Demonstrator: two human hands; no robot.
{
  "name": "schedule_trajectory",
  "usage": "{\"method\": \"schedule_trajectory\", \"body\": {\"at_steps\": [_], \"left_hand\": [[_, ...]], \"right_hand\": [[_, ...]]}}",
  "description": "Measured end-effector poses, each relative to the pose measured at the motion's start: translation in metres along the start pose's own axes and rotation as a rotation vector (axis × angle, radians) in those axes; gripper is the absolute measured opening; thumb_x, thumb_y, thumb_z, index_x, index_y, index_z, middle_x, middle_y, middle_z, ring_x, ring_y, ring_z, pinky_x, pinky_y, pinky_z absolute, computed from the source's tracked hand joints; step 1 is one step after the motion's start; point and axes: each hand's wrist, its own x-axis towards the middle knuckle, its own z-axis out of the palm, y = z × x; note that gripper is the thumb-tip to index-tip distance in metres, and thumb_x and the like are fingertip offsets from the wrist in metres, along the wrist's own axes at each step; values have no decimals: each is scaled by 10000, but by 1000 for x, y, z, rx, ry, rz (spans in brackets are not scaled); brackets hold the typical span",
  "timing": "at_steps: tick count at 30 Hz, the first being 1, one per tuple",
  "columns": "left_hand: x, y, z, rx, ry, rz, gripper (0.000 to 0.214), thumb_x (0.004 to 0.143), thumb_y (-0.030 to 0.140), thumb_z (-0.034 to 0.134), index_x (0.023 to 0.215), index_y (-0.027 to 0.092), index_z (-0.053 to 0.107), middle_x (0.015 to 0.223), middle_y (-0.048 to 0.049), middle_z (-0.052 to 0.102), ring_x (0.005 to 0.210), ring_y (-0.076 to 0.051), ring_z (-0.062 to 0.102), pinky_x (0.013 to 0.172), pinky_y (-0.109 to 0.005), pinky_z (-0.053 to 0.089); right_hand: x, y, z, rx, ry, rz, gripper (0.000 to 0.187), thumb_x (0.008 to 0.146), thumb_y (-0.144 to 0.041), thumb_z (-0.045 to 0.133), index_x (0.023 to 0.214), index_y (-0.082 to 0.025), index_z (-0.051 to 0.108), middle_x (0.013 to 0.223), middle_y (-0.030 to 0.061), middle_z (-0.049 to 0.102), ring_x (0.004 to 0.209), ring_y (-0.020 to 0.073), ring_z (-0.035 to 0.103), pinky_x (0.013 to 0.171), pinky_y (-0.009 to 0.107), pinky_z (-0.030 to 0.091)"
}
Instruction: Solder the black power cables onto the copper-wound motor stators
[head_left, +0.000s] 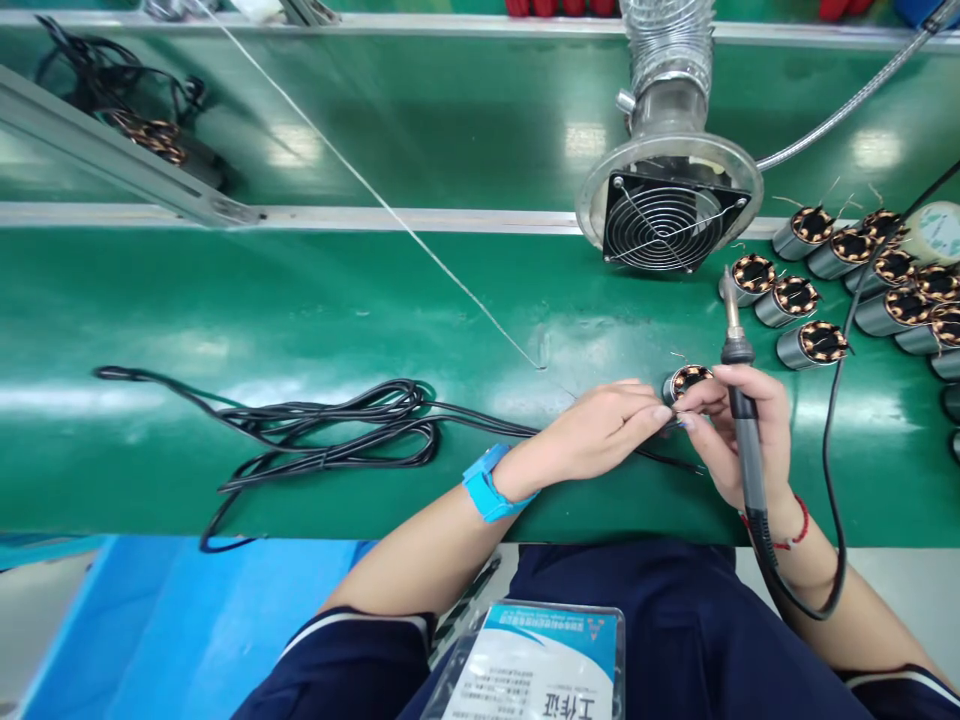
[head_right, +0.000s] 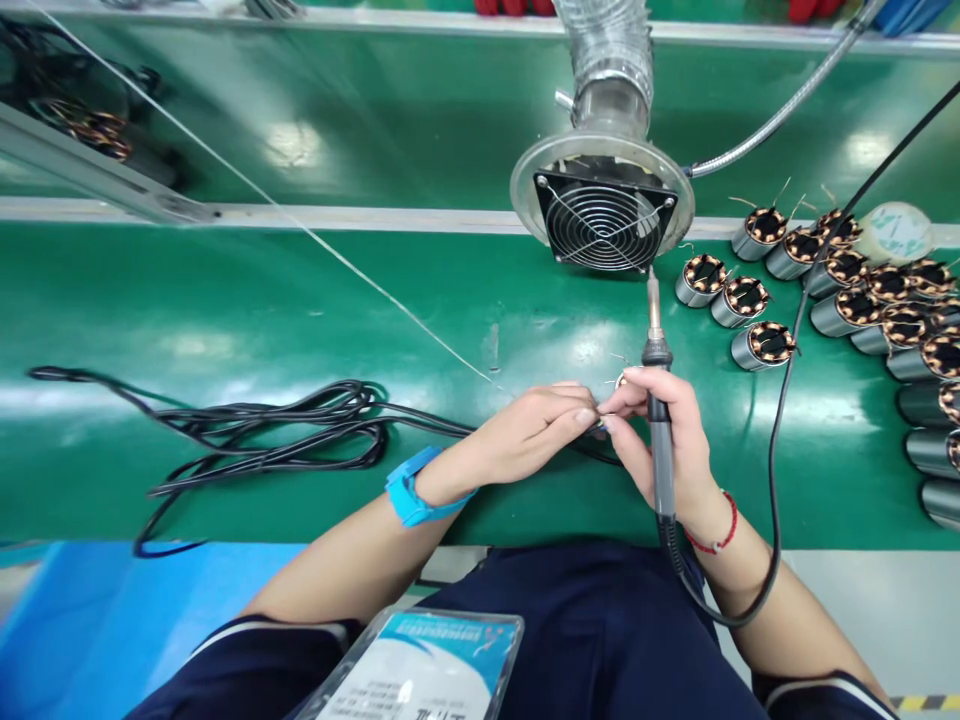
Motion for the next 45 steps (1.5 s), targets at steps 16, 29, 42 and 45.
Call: {"method": "schedule_trajectory", "body": {"at_steps": [16,29,42,45], "left_hand": [[5,3,-5,-341,213,-378,104,802,183,510,723,136,559,670,24,495,626,-79,410,590,-209,329],[11,-11,-8,-351,321,-372,114,794,143,508,690,132,553,610,54,470,563,-59,379,545,-207,290],[9,-4,-7,-342,340,-439,156,831,143,484,681,137,528,599,58,439,545,-52,351,540,-208,283],[10,-4,-8,-338,362,-443,162,820,130,486,664,135,529,613,50,458,571,-56,377,572,-208,307]], "right_hand": [[-3,7,-21,-664,107,199,457,862,-288,610,1286,-253,444,1144,92,651,1037,245,641,917,477,513],[20,6,-17,-643,-82,173,374,926,-246,506,1300,-268,493,1110,38,698,974,217,684,854,402,571],[-20,8,-21,-293,46,-319,275,818,-189,621,1093,-179,630,641,-20,521,498,115,459,468,284,426],[-18,6,-20,-295,34,-318,256,811,-160,584,1063,-183,625,604,-27,462,490,123,424,447,291,392]]}}
